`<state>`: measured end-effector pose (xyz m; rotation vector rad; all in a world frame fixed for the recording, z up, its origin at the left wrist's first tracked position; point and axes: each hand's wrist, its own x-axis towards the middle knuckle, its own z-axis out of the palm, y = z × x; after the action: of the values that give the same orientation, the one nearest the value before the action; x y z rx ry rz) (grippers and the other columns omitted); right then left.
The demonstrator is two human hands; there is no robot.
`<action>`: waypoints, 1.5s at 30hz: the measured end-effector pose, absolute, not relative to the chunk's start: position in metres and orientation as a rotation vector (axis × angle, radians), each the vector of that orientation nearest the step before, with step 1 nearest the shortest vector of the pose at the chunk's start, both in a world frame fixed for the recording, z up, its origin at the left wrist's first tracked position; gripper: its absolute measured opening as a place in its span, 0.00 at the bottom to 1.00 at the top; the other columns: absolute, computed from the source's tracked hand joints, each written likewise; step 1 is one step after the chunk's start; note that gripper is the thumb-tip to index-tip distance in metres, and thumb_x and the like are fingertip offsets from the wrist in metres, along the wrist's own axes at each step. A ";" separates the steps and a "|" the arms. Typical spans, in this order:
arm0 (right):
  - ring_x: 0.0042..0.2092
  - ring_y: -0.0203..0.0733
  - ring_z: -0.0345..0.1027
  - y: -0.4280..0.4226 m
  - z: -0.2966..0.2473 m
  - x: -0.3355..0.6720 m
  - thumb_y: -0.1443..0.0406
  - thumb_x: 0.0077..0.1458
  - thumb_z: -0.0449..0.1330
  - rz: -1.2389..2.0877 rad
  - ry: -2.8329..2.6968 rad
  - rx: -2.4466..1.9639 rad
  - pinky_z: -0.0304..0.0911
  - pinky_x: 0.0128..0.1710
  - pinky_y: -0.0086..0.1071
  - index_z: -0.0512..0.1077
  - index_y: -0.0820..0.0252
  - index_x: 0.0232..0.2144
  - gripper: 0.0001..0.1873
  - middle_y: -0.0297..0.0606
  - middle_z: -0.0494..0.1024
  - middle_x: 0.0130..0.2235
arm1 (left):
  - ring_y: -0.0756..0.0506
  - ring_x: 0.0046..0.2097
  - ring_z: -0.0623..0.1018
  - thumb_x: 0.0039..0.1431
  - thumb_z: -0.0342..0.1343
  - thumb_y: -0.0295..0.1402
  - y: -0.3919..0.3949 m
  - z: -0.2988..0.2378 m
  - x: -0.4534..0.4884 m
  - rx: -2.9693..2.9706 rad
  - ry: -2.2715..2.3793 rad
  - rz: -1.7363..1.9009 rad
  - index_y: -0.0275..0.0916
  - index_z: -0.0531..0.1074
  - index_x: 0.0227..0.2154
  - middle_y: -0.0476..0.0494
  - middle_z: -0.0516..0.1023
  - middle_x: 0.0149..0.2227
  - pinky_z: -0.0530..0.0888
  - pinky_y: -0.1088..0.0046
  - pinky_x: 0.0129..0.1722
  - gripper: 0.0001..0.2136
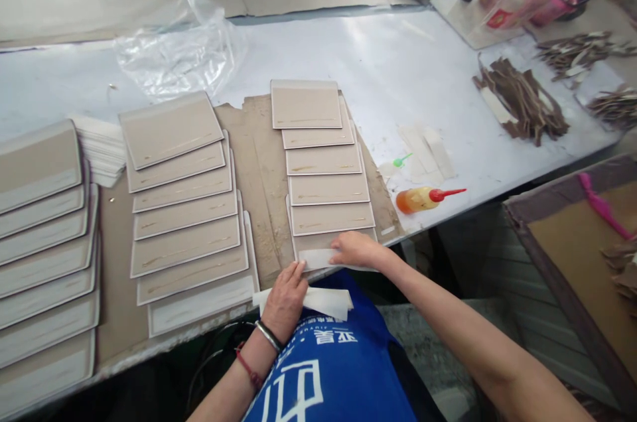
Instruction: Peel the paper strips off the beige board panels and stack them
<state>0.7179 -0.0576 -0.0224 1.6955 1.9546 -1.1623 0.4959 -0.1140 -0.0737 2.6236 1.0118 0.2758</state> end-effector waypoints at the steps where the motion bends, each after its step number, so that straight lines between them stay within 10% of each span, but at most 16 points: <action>1: 0.34 0.43 0.69 -0.063 -0.019 0.731 0.59 0.48 0.58 -1.143 1.921 1.742 0.52 0.27 0.28 0.74 0.59 0.26 0.10 0.41 0.77 0.31 | 0.38 0.51 0.69 0.52 0.47 0.16 -0.114 -0.074 0.496 2.627 1.009 0.282 0.31 0.72 0.28 0.32 0.71 0.48 0.71 0.60 0.49 0.10; 41: 0.39 0.45 0.67 -0.127 -0.030 0.757 0.59 0.56 0.54 -0.440 1.466 2.585 0.59 0.32 0.31 0.66 0.62 0.35 0.11 0.46 0.69 0.41 | 0.36 0.50 0.70 0.43 0.41 0.11 -0.110 -0.068 0.495 2.756 0.919 0.207 0.32 0.70 0.27 0.32 0.71 0.48 0.73 0.61 0.46 0.17; 45: 0.37 0.41 0.68 -0.124 -0.029 0.725 0.62 0.56 0.53 -1.035 1.664 2.776 0.60 0.36 0.31 0.66 0.60 0.32 0.06 0.40 0.72 0.34 | 0.37 0.49 0.71 0.41 0.41 0.10 -0.112 -0.070 0.496 2.736 0.944 0.237 0.33 0.70 0.26 0.33 0.72 0.48 0.73 0.61 0.47 0.17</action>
<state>0.7250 -0.1238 -0.0293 2.7759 1.6637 -1.0347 0.4963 -0.1119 -0.0703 2.7359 0.9436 0.2365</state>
